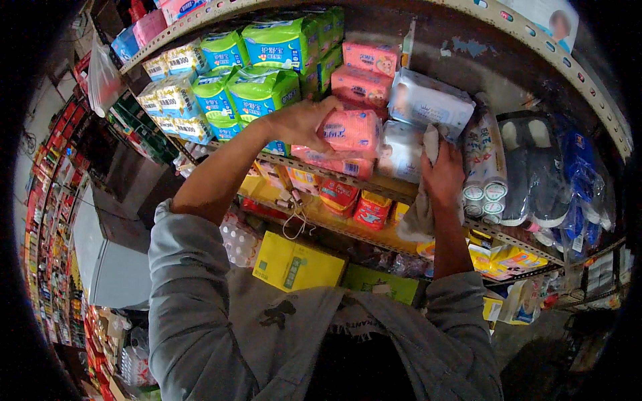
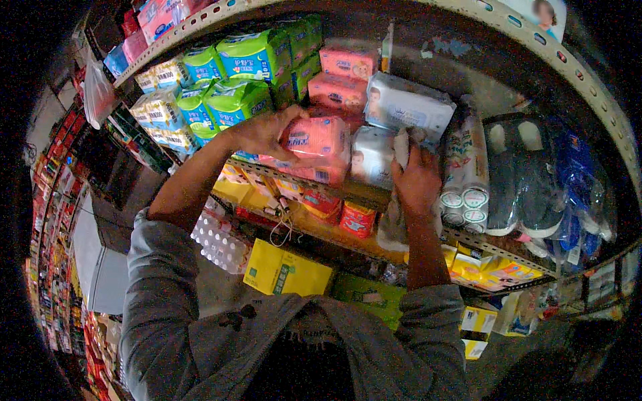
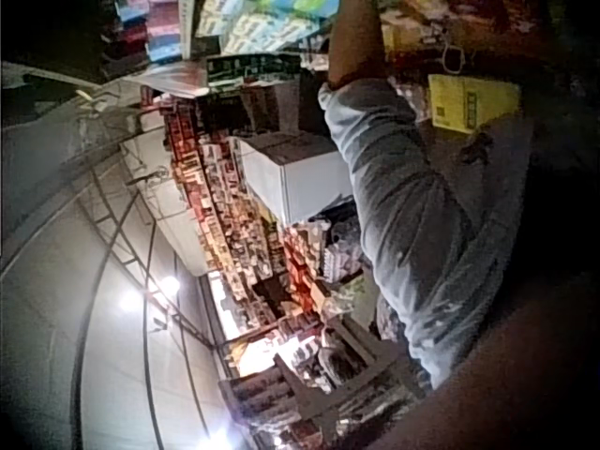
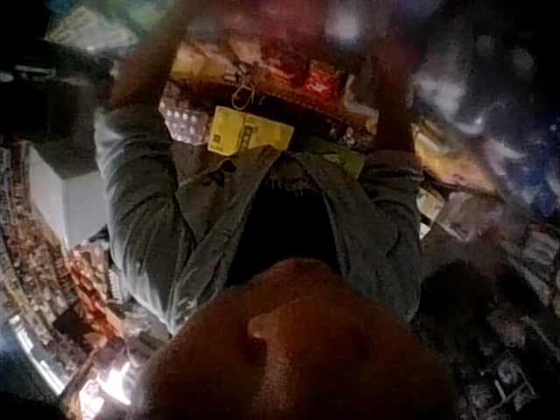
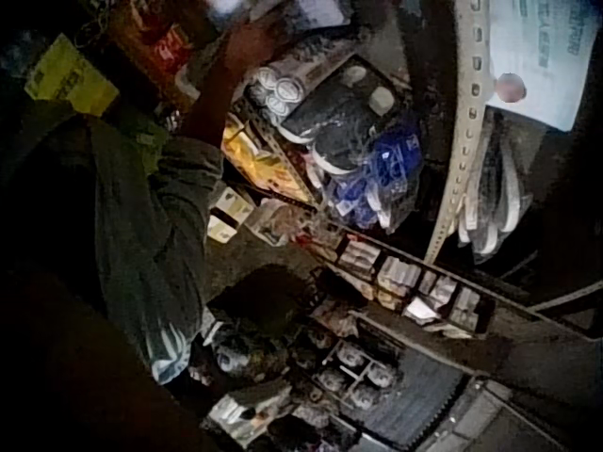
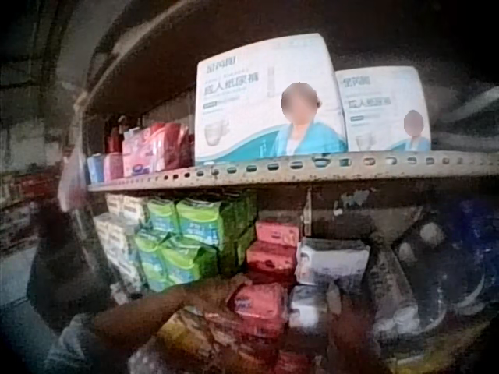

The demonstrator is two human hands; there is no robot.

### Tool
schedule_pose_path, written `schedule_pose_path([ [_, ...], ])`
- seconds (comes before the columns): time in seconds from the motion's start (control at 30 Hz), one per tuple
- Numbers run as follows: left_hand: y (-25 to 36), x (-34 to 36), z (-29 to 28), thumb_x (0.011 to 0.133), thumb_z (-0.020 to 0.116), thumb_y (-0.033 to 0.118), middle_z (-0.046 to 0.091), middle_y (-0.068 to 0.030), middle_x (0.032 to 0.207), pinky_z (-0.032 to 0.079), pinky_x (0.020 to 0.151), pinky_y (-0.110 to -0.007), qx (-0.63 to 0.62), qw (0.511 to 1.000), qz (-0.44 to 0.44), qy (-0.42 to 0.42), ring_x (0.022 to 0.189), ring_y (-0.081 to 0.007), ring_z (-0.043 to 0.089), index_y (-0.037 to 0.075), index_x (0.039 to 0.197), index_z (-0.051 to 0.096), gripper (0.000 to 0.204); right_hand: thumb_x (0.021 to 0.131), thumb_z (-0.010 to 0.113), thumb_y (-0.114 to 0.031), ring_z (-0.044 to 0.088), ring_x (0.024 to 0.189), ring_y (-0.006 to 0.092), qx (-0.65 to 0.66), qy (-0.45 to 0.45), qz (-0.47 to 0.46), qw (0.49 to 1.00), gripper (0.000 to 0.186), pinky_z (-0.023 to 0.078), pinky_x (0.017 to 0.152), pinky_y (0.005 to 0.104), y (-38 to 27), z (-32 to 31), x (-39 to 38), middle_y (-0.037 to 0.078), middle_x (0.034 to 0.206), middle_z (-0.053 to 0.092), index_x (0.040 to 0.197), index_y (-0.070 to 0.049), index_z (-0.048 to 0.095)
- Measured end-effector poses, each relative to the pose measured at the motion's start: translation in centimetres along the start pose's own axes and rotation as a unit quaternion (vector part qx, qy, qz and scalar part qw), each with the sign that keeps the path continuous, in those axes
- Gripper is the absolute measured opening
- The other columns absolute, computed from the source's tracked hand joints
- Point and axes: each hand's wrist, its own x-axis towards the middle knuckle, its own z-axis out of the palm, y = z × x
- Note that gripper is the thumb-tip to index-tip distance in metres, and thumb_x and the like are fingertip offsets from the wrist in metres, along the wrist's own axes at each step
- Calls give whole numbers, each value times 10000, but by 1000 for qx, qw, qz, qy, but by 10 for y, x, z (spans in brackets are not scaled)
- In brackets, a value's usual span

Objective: The person arranges various packaged goods on a store shelf. They pick up pink and white packages, wipe them with a cloth, and place them on the shelf. They also handle larger blue and white boxes and a dark plastic-wrapped item, positioning them on the upper shelf.

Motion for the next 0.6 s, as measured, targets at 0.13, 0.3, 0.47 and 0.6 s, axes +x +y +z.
schedule_pose_path([
  [0.13, -6, 4, -5, 597, 767, 269, 518, -133, 1066, 447, 787, -347, -92, 991, -25, 98, 967, -239, 534, 37, 1182, 347, 757, 678, 632, -304, 544, 870, 313, 17, -12, 1, 1000, 464, 463, 733, 413, 3, 2, 2, 160, 938, 569, 1055, -57, 519],
  [0.3, 23, 20, 4, 815, 577, 331, 542, -128, 1072, 435, 873, -406, -681, 715, -3, 156, 1003, -261, 534, 47, 1188, 411, 497, 679, 633, -314, 546, 863, 316, 7, -2, -2, 1000, 453, 462, 731, 410, 3, 1, 1, 148, 935, 571, 1034, -53, 524],
  [0.47, 39, 65, 35, 818, 433, 547, 548, -104, 1083, 434, 863, -409, -832, 508, -2, 224, 978, -299, 539, 102, 1182, 448, 574, 677, 645, -306, 546, 867, 318, 13, -45, 20, 999, 467, 460, 736, 409, -1, 1, 4, 141, 940, 567, 1052, -57, 517],
  [0.6, 49, 102, 67, 837, 444, 508, 562, -45, 1031, 377, 831, -342, -870, 387, -107, 285, 918, -195, 519, 85, 1137, 488, 520, 672, 657, -282, 544, 881, 318, 20, -44, 10, 999, 494, 458, 739, 414, 5, -1, 1, 140, 962, 566, 1089, -70, 500],
])
